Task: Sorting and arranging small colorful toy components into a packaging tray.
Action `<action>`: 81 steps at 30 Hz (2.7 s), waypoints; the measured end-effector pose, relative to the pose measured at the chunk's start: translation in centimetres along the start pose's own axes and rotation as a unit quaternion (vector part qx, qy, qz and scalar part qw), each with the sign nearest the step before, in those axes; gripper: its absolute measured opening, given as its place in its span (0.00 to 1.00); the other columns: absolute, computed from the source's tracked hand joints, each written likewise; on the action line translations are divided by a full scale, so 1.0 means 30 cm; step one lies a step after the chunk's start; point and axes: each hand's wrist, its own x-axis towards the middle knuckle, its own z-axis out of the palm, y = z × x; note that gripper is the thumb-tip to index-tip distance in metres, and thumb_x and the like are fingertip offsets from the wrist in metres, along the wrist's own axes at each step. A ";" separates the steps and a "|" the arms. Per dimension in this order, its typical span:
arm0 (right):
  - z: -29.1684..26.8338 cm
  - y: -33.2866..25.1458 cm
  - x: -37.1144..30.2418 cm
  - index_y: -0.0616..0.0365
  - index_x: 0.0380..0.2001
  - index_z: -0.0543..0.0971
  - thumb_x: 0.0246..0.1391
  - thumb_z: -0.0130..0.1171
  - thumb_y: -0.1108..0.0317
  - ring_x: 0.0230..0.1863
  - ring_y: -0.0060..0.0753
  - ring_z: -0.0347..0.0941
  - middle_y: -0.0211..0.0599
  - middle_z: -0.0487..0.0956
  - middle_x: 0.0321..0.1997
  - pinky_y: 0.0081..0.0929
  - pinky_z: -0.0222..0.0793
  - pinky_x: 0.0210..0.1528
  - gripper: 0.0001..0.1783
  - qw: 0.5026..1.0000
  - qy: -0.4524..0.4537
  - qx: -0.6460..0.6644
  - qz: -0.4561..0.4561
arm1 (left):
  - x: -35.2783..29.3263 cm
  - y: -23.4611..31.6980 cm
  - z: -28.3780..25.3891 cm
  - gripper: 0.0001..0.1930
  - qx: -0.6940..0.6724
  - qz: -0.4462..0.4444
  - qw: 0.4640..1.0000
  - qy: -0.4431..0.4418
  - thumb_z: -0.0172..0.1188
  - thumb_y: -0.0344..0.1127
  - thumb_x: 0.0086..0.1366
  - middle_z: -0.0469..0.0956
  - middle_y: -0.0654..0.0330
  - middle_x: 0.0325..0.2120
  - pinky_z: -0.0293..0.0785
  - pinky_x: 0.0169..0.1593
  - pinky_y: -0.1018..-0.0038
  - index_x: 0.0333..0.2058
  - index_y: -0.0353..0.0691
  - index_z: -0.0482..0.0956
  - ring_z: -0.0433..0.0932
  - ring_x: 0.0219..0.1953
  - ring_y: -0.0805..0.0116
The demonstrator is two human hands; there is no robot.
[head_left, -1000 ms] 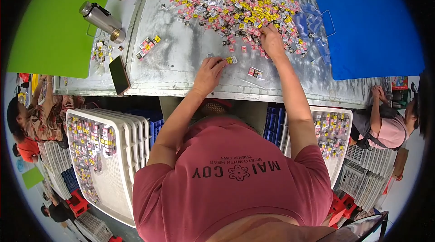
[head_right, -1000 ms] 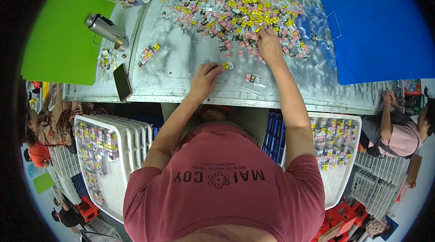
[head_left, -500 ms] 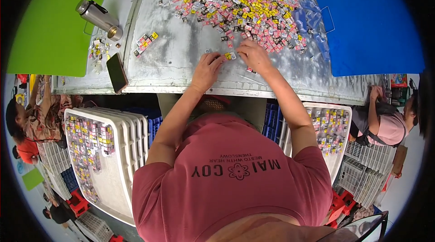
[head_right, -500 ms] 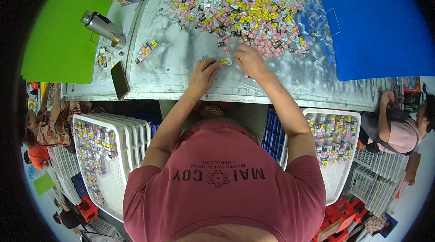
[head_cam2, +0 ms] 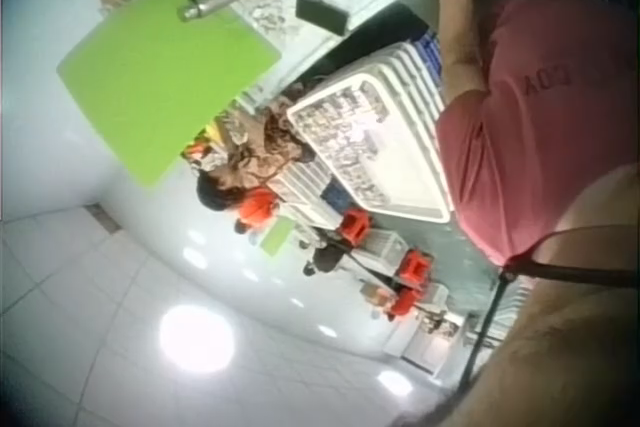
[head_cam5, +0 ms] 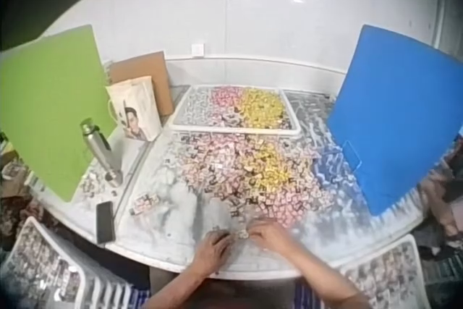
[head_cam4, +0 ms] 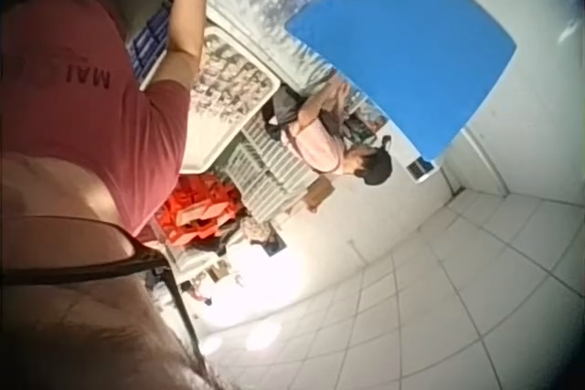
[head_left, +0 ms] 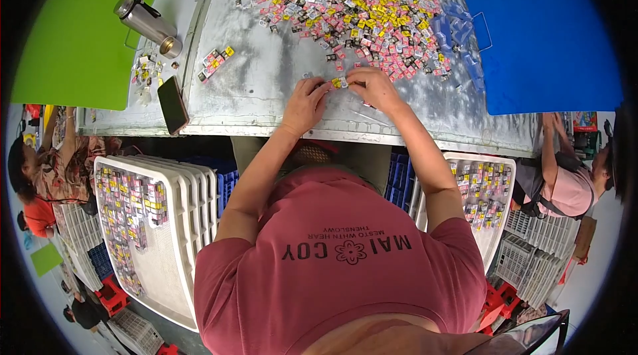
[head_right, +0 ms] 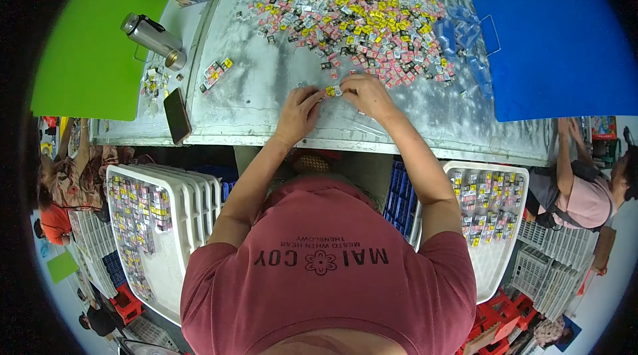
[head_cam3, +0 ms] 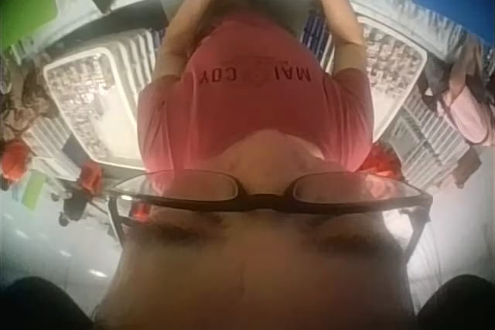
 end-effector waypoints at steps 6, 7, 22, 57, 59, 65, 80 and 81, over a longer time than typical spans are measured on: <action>-0.011 -0.024 0.019 0.62 0.38 0.84 0.50 0.68 0.76 0.46 0.44 0.82 0.41 0.84 0.47 0.35 0.78 0.47 0.10 0.999 -0.020 0.011 0.046 | 0.007 0.018 -0.012 0.19 -0.003 -0.024 1.000 0.003 0.60 0.21 0.58 0.77 0.51 0.47 0.74 0.56 0.58 0.50 0.38 0.79 0.75 0.50 0.47; -0.013 -0.028 0.022 0.62 0.38 0.84 0.50 0.68 0.76 0.45 0.44 0.82 0.41 0.84 0.47 0.34 0.78 0.46 0.10 0.997 -0.030 0.023 0.061 | 0.008 0.019 -0.015 0.20 -0.009 -0.029 1.000 0.007 0.60 0.21 0.58 0.77 0.51 0.47 0.73 0.56 0.58 0.50 0.38 0.79 0.75 0.50 0.46; 0.021 0.035 0.250 0.57 0.44 0.83 0.58 0.59 0.74 0.47 0.50 0.79 0.41 0.81 0.49 0.41 0.77 0.50 0.11 0.993 0.042 -0.107 0.003 | -0.003 -0.093 -0.047 0.22 0.011 -0.108 0.992 0.070 0.59 0.20 0.57 0.78 0.51 0.49 0.70 0.57 0.59 0.52 0.39 0.82 0.74 0.52 0.48; -0.071 -0.017 0.088 0.58 0.33 0.86 0.48 0.63 0.69 0.38 0.54 0.80 0.50 0.83 0.32 0.46 0.75 0.43 0.09 0.986 -0.052 -0.044 0.154 | -0.004 -0.103 -0.033 0.17 0.025 -0.166 0.983 0.077 0.65 0.26 0.59 0.76 0.50 0.45 0.71 0.54 0.62 0.48 0.35 0.82 0.74 0.50 0.49; -0.068 -0.014 0.081 0.59 0.35 0.86 0.49 0.61 0.71 0.39 0.55 0.80 0.52 0.83 0.35 0.46 0.75 0.44 0.10 0.989 -0.042 -0.021 0.140 | -0.001 -0.095 -0.032 0.17 0.028 -0.164 0.983 0.080 0.65 0.26 0.59 0.76 0.50 0.45 0.72 0.54 0.62 0.48 0.35 0.82 0.74 0.50 0.49; -0.064 0.029 0.049 0.62 0.43 0.85 0.49 0.64 0.76 0.36 0.40 0.80 0.44 0.79 0.39 0.34 0.76 0.42 0.15 0.992 -0.077 -0.029 0.094 | -0.025 -0.002 -0.073 0.20 -0.041 -0.172 0.983 0.049 0.65 0.25 0.58 0.74 0.50 0.46 0.75 0.47 0.65 0.51 0.33 0.81 0.76 0.43 0.51; -0.021 0.011 0.047 0.55 0.44 0.84 0.43 0.70 0.78 0.42 0.42 0.76 0.39 0.76 0.41 0.36 0.74 0.43 0.21 0.995 -0.091 -0.035 0.034 | 0.014 -0.002 -0.036 0.19 -0.012 -0.154 0.987 -0.043 0.71 0.30 0.57 0.77 0.48 0.46 0.77 0.51 0.61 0.48 0.34 0.83 0.79 0.47 0.48; -0.019 0.014 0.042 0.55 0.44 0.84 0.43 0.70 0.78 0.42 0.42 0.76 0.39 0.76 0.41 0.36 0.74 0.43 0.21 0.995 -0.090 -0.035 0.035 | 0.016 -0.004 -0.038 0.18 -0.015 -0.151 0.988 -0.044 0.70 0.31 0.58 0.78 0.48 0.45 0.77 0.49 0.61 0.48 0.35 0.83 0.79 0.45 0.49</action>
